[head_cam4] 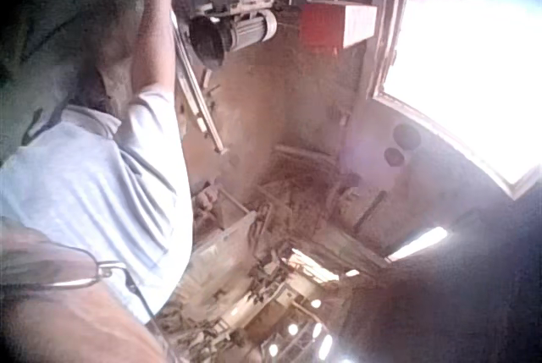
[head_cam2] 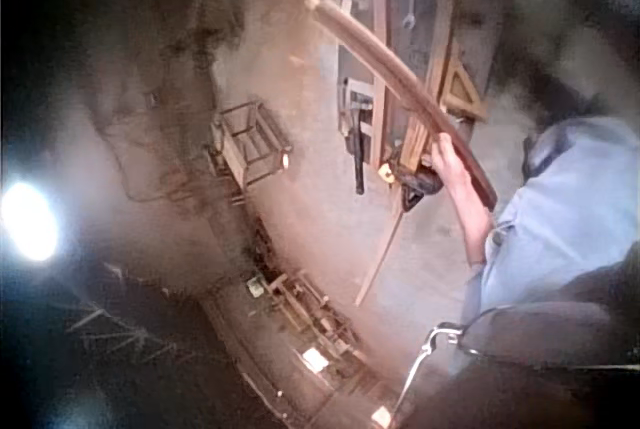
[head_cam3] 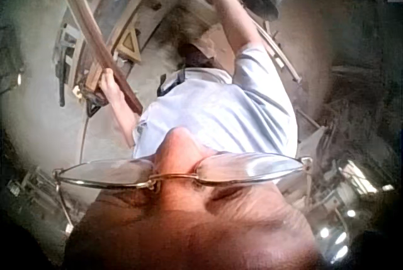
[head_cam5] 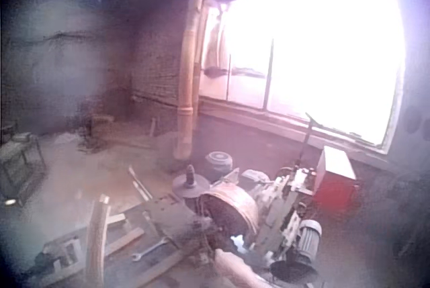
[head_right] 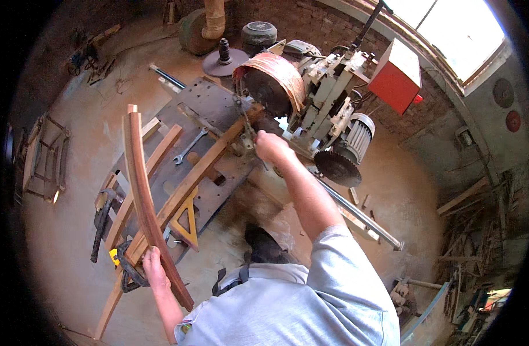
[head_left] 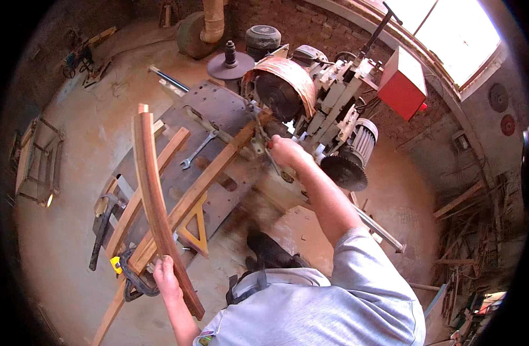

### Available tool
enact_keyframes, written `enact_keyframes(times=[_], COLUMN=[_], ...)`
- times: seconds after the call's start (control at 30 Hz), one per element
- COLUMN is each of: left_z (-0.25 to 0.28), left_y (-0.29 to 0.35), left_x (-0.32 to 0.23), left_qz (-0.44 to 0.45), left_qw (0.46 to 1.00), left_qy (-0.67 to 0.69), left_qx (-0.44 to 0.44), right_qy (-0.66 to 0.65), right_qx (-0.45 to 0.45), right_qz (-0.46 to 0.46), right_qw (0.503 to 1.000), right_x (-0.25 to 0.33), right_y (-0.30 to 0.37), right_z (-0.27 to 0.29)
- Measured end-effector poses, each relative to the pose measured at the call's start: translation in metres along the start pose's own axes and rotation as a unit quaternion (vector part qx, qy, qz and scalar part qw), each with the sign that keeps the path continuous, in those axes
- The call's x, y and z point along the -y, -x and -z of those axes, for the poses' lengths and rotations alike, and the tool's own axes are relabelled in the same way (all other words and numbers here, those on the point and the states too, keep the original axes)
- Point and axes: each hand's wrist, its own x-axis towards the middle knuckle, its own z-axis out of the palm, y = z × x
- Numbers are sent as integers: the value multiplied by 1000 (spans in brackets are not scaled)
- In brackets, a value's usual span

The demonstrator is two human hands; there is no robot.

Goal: The person uses a band saw to cut several pieces of wood, securing them with a clamp and guiding them through the blade. After cutting, the person gathers the pieces, walks across the workshop, and places them on a workbench before returning to the saw.

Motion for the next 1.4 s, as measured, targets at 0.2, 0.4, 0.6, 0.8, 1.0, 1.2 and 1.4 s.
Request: enact_keyframes(times=[0.2, 0.4, 0.6, 0.8, 1.0, 1.2, 1.4], left_z=[50, 60, 1, -80, -103, -119, -173], left_y=[-2, -2, 57, 197, 377, 550, 677], left_x=[6, 3, -8, 17, 101, 111, 131], left_qz=[2, -22, -142, -430, -216, -178, -326], left_qw=[993, 976, 945, 779, 747, 575, 436], left_qy=[3, -50, -159, -245, -184, -221, -231], left_qx=[119, 209, 249, 384, 601, 767, 807], right_qy=[21, 90, -370, -755, -775, -744, -598], right_qx=[-22, -330, 2, -183, -407, -601, -718], right_qz=[-17, 57, 108, -62, -33, -28, -160], right_qw=[999, 938, 923, 626, 482, 290, 318], right_x=[-6, 43, 126, 51, -139, -262, -282], right_y=[53, 140, 310, 409, 610, 847, 966], right_z=[3, -8, -93, -138, -131, -151, -209])
